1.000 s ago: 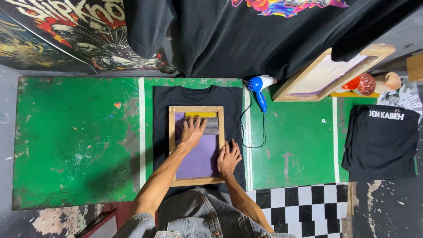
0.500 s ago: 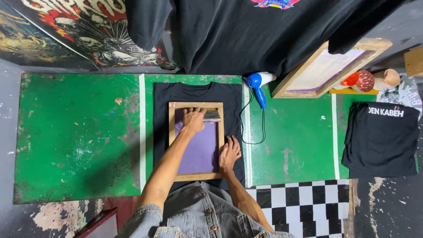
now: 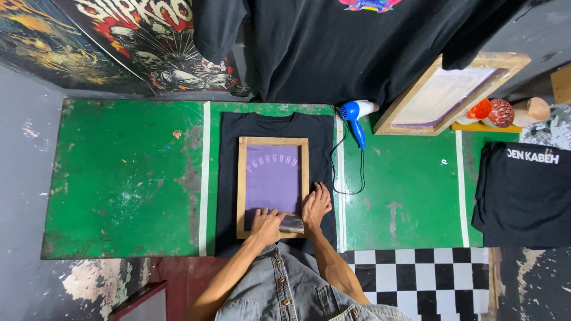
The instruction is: Screen printing a design onto a t-shirt and drying it with a hair dryer.
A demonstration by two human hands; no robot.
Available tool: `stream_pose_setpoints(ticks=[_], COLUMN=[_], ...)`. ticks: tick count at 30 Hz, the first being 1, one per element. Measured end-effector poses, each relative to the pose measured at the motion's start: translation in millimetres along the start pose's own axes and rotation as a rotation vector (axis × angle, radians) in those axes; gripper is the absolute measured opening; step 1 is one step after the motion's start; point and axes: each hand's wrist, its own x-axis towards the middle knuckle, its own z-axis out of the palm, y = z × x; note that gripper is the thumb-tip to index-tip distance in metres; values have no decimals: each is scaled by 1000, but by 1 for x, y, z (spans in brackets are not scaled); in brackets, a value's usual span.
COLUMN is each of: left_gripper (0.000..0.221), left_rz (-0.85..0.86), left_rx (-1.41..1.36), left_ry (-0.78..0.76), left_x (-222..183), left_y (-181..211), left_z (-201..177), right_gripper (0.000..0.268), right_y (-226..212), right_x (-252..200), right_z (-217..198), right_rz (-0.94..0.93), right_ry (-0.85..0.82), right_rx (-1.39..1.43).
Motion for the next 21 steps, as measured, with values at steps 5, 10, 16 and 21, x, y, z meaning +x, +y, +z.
stream_pose_setpoints(ticks=[5,10,16,21], left_gripper=[49,36,40,53], left_rz=[-37,-160,-250,-299], left_rx=[31,60,-63,78], left_ry=[-94,-263,145,251], left_x=[98,181,206,234], left_y=[-68,-91,-76,-100], left_z=[105,41,-65,-17], right_gripper=[31,30,29,28], right_y=[-3,-6,-9,-9], right_x=[3,0,-1,0], right_z=[1,-5,-6,-4], right_rz=[-21,-24,-39,-55], right_ry=[32,0,25,76], right_rx=[-95,-112,-114,-134])
